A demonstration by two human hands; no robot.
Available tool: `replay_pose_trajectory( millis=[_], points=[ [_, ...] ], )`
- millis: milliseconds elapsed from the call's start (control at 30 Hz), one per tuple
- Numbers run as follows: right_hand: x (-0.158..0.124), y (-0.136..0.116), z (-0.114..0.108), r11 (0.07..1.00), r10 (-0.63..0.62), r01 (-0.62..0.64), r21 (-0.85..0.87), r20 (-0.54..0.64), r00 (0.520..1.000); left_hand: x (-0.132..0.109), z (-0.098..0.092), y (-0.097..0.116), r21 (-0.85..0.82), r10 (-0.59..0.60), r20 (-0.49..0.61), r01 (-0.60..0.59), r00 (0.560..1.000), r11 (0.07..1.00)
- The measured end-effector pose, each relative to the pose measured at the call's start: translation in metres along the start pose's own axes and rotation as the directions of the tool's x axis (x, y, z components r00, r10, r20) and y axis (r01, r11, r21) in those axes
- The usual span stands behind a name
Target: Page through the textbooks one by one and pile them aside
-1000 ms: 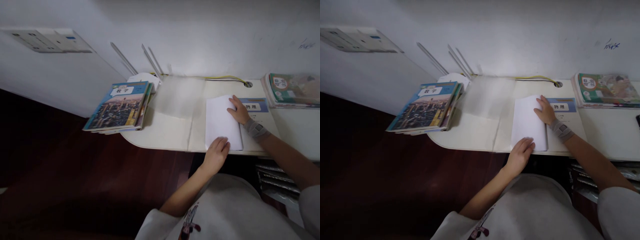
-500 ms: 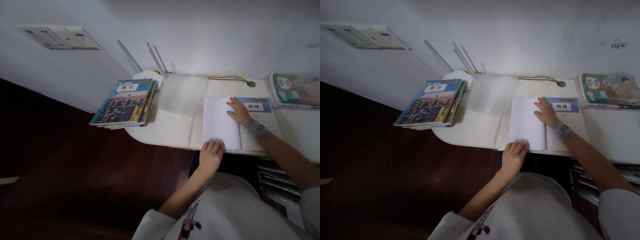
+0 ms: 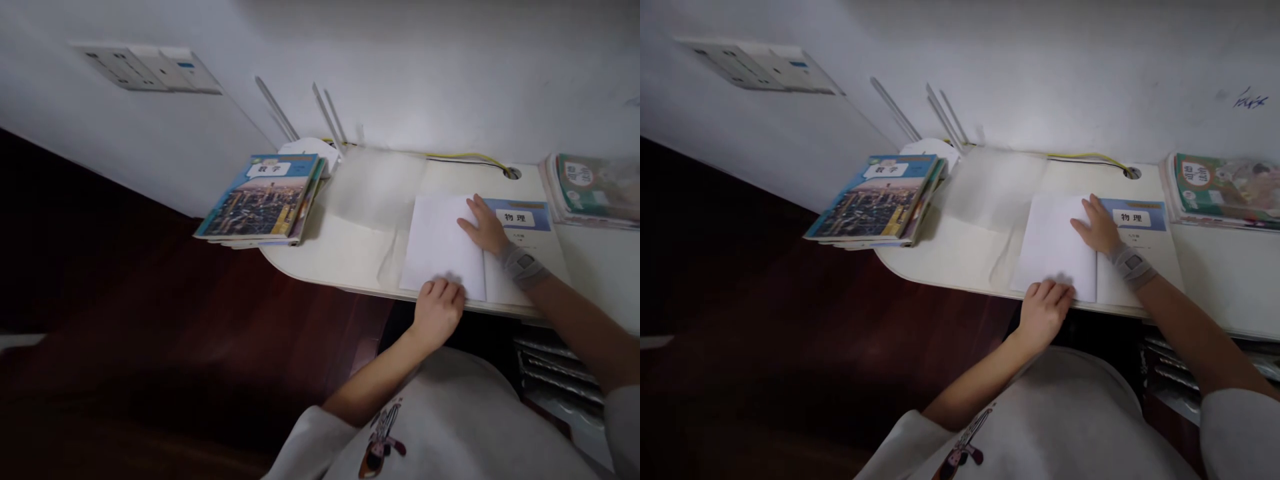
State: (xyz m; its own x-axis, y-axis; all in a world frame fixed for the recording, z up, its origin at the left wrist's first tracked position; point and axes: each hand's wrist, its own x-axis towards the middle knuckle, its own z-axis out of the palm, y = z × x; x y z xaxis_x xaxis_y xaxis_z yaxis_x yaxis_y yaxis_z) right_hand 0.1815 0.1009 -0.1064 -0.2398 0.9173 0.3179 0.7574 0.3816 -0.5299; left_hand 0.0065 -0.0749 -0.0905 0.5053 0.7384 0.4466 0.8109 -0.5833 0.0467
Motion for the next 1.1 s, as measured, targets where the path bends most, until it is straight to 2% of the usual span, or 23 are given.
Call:
replay_pose_trajectory(
  millis=[133,233,367,467,567,633,667,733,800,833,867,900,967,1000,1033,1100],
  points=[
    [-0.001,-0.003,0.004,0.992,-0.102,0.106,-0.067,0.060,0.993,-0.003,0.000,-0.002,-0.002,-0.012,-0.049,0.012,0.999,1.000],
    [-0.002,-0.008,0.004,0.983,-0.122,0.133,-0.124,0.092,0.988,0.004,-0.001,0.002,-0.017,0.044,-0.072,-0.045,0.996,0.999],
    [-0.002,-0.016,0.005,0.966,-0.130,0.162,-0.200,0.163,0.978,0.011,-0.001,0.000,-0.026,0.103,0.013,-0.102,0.995,0.994],
    [-0.001,-0.021,0.007,0.959,-0.128,0.170,-0.225,0.191,0.973,0.014,-0.003,-0.014,-0.099,0.096,0.047,-0.091,0.994,0.991],
    [-0.002,-0.021,0.008,0.970,-0.107,0.135,-0.202,0.145,0.984,0.015,-0.009,-0.047,-0.104,-0.062,-0.050,0.056,0.997,0.993],
    [-0.007,-0.021,0.009,0.982,-0.044,0.057,-0.182,0.071,0.997,0.015,-0.015,-0.079,-0.068,-0.272,-0.106,0.266,0.956,0.961],
    [-0.011,-0.022,0.009,0.984,-0.007,0.014,-0.175,0.039,0.999,0.014,-0.018,-0.097,-0.067,-0.406,-0.092,0.401,0.909,0.913],
    [-0.021,-0.024,0.010,0.985,0.042,-0.039,-0.166,0.012,0.999,0.013,-0.024,-0.127,-0.107,-0.622,0.071,0.626,0.780,0.773],
    [-0.031,-0.026,0.010,0.989,0.039,-0.036,-0.145,0.019,0.999,0.012,-0.027,-0.147,-0.210,-0.699,0.283,0.754,0.657,0.623],
    [-0.035,-0.027,0.010,0.992,0.032,-0.030,-0.126,0.018,0.999,0.012,-0.027,-0.153,-0.317,-0.692,0.358,0.778,0.627,0.542],
    [-0.039,-0.027,0.009,0.994,0.034,-0.033,-0.100,0.009,0.999,0.013,-0.027,-0.155,-0.457,-0.661,0.414,0.771,0.626,0.444],
    [-0.041,-0.026,0.009,0.996,0.046,-0.046,-0.070,-0.006,0.999,0.014,-0.027,-0.154,-0.606,-0.613,0.450,0.726,0.649,0.324],
    [-0.043,-0.024,0.008,0.996,0.090,-0.090,-0.009,-0.038,0.995,0.021,-0.023,-0.148,-0.818,-0.503,0.470,0.572,0.725,0.060],
    [-0.042,-0.022,0.007,0.994,0.111,-0.110,0.018,-0.048,0.993,0.026,-0.021,-0.144,-0.863,-0.461,0.459,0.503,0.759,-0.031],
    [-0.041,-0.020,0.007,0.991,0.126,-0.124,0.038,-0.051,0.991,0.032,-0.018,-0.140,-0.887,-0.434,0.440,0.455,0.786,-0.075],
    [-0.036,-0.018,0.008,0.989,0.139,-0.135,0.062,-0.049,0.989,0.048,-0.011,-0.133,-0.913,-0.430,0.392,0.403,0.813,-0.069]
  ],
)
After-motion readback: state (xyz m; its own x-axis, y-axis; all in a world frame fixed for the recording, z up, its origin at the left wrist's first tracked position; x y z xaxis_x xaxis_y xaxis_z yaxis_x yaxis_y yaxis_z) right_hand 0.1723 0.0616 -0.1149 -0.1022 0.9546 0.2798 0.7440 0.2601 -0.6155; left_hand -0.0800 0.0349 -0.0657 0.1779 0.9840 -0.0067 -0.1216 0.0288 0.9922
